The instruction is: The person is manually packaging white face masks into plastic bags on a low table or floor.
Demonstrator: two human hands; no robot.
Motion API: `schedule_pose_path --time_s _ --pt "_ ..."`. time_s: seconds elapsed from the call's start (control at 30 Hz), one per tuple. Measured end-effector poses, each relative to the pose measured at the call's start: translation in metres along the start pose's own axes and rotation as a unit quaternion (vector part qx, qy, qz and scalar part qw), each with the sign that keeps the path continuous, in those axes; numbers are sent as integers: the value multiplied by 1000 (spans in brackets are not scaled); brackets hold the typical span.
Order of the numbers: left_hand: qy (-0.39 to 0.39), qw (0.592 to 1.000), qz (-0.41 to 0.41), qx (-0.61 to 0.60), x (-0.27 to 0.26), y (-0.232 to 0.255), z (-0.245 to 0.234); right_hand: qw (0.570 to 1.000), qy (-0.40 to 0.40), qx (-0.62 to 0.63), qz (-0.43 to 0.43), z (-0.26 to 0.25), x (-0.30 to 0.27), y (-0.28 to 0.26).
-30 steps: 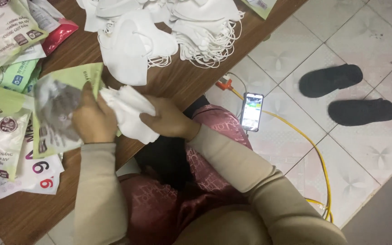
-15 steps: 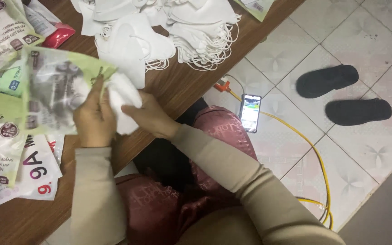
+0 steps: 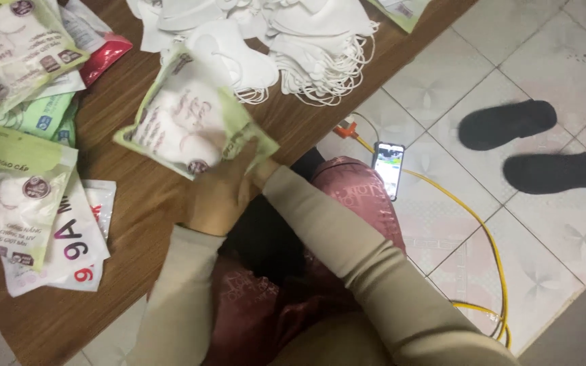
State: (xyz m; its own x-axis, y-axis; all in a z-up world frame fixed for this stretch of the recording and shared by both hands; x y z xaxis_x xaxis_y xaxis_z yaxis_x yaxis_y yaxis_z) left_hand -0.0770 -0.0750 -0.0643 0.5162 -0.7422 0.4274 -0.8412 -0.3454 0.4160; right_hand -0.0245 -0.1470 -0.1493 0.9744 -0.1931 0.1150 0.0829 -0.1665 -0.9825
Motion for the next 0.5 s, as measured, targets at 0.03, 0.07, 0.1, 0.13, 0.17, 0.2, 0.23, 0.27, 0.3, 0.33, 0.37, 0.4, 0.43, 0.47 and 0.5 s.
schedule_pose_path --time_s 0.03,0.07,0.1,0.13,0.17,0.2,0.23,0.27,0.3,0.33,0.37,0.4,0.43,0.47,0.5 --pt "3 1000 -5 4 6 5 -12 1000 -17 2 3 -1 1 -2" --pt "12 998 -33 -59 11 8 -25 999 -34 5 6 -2 1 -5" --pt "28 991 -61 -119 16 10 -39 998 -54 6 5 -1 4 -9" --pt "37 991 -65 -112 8 -11 -38 997 -75 7 4 -4 3 -13" --pt "228 960 -103 -123 -4 -36 -48 996 -93 9 4 -6 1 -18" --pt "411 892 -134 -130 -21 -60 -56 994 -110 10 4 -9 0 -23" --pt "416 891 -135 -124 -23 -59 -71 992 -128 11 5 -11 1 -27" --pt "390 861 -250 -208 -25 -66 -81 989 -145 12 7 -13 2 -31" --pt "356 814 -356 -291 -28 -71 -89 987 -160 13 8 -18 3 -34" --pt "361 813 -355 -288 -24 -61 -92 985 -174 13 9 -23 5 -37" --pt "318 742 -415 -420 -20 -55 -87 982 -187 13 11 -29 7 -40" --pt "265 651 -461 -541 -15 -46 -80 980 -199 13 13 -35 9 -43" --pt "269 652 -460 -540 -11 -41 -88 977 -212 13 16 -41 11 -44" --pt "310 647 -461 -522 -8 -37 -97 974 -225 14 19 -47 13 -45" --pt "350 640 -463 -503 -6 -32 -105 971 -238 14 24 -53 14 -46"
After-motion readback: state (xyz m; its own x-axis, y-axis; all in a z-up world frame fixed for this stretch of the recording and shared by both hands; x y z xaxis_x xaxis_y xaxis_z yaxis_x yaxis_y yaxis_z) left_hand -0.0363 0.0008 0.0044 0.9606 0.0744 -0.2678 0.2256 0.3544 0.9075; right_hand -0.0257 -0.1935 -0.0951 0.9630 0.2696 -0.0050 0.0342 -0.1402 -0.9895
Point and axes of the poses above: each hand's wrist, its own x-axis towards the middle knuckle, its own z-axis out of the palm, y = z × x, the point moved 3 cm from there along x, towards the middle knuckle, and after that the axes turned 7 degrees about -x, right-handed, at the moved point
